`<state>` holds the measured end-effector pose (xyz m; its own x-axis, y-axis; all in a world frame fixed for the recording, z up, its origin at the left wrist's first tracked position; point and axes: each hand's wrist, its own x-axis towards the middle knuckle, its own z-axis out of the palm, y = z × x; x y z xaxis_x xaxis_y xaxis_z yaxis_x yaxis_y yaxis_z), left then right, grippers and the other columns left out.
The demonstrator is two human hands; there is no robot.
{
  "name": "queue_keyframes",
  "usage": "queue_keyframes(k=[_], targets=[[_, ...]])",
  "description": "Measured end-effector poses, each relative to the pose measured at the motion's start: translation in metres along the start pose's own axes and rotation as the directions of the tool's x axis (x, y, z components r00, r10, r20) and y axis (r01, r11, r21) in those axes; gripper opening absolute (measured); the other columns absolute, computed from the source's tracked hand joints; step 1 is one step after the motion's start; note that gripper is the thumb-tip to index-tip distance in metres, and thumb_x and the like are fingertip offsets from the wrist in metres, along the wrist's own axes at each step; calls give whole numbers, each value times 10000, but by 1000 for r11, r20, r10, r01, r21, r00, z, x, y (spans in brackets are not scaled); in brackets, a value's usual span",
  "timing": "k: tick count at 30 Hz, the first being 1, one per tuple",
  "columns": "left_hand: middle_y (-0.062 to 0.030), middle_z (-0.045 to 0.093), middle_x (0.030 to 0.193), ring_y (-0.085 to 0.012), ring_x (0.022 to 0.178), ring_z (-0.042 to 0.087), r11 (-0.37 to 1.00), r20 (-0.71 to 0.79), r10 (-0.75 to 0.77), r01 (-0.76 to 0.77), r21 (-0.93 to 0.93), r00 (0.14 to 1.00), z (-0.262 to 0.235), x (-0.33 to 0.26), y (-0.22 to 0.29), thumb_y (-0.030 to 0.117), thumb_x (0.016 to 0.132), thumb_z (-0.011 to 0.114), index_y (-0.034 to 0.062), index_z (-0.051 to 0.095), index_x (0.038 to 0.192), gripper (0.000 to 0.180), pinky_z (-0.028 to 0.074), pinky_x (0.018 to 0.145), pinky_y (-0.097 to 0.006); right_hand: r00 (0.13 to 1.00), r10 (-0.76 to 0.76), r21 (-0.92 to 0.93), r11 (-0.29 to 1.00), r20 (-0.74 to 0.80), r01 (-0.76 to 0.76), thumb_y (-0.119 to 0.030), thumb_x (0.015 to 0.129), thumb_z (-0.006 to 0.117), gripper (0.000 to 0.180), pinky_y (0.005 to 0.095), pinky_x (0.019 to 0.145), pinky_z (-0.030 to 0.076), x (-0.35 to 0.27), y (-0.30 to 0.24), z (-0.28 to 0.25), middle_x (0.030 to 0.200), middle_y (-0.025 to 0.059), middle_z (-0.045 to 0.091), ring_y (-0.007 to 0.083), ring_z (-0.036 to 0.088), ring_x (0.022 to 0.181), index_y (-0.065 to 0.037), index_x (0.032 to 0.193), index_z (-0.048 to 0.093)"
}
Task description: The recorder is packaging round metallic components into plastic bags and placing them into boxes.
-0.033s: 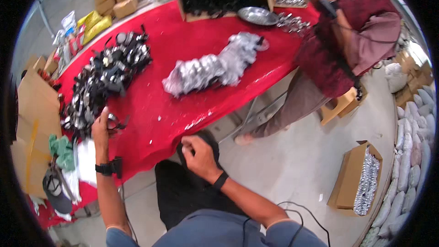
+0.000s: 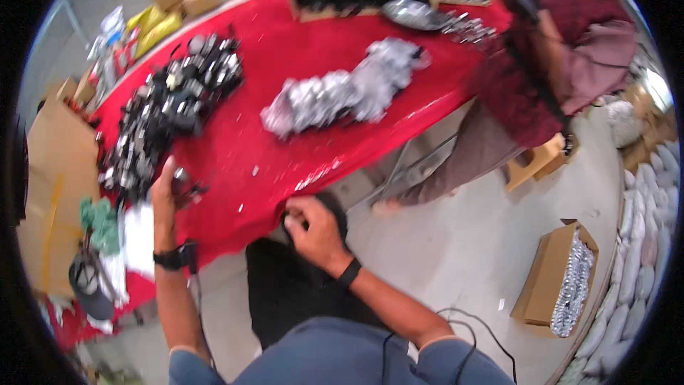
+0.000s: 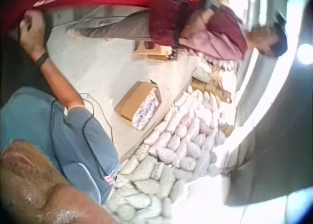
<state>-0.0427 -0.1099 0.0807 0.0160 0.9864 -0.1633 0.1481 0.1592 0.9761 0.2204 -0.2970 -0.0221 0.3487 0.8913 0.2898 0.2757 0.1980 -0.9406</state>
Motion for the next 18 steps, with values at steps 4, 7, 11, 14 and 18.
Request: queue_keyframes(k=[4, 7, 11, 14, 18], targets=[[-111, 802, 978, -181, 725, 715, 934, 474, 9, 162, -319, 881, 39, -50, 5, 560, 1082, 548, 57, 744, 1151, 544, 564, 681, -306, 990, 55, 262, 961, 127, -87, -325, 1092, 669, 421, 371, 972, 555, 36, -31, -5, 1188, 127, 738, 209, 697, 1096, 30, 1318, 674], [-192, 787, 1156, -166, 839, 739, 935, 634, 148, 101, -339, 759, 34, -71, -9, 533, 1032, 595, -27, 614, 1444, 695, 558, 676, -265, 907, 175, 373, 869, 383, -325, -426, 1155, 523, 503, 361, 995, 542, 42, -43, -6, 1220, 101, 731, 186, 683, 1117, 23, 1332, 666], [-228, 769, 1209, -165, 871, 751, 905, 573, 130, 140, -402, 809, 18, -99, -21, 533, 988, 633, -67, 534, 1508, 800, 556, 662, -252, 736, 155, 479, 668, 659, -569, -367, 1132, 593, 430, 367, 1010, 565, 28, -42, -5, 1240, 99, 725, 194, 696, 1136, 8, 1325, 672], [-242, 768, 1210, -174, 890, 763, 855, 598, 133, 214, -472, 790, 12, -100, -39, 496, 1003, 616, -72, 519, 1517, 772, 566, 678, -260, 704, 129, 342, 804, 698, -487, -277, 1092, 674, 381, 367, 1035, 570, 19, -47, -10, 1253, 103, 719, 207, 706, 1142, 6, 1347, 664], [-223, 794, 1102, -152, 750, 748, 886, 574, -6, 271, -376, 819, 4, -92, -51, 607, 1056, 554, -6, 678, 1264, 660, 591, 612, -250, 927, 65, 75, 992, 370, -99, -174, 944, 819, 516, 391, 1027, 563, 10, -57, -1, 1355, 168, 691, 269, 686, 1207, 10, 1394, 645]])
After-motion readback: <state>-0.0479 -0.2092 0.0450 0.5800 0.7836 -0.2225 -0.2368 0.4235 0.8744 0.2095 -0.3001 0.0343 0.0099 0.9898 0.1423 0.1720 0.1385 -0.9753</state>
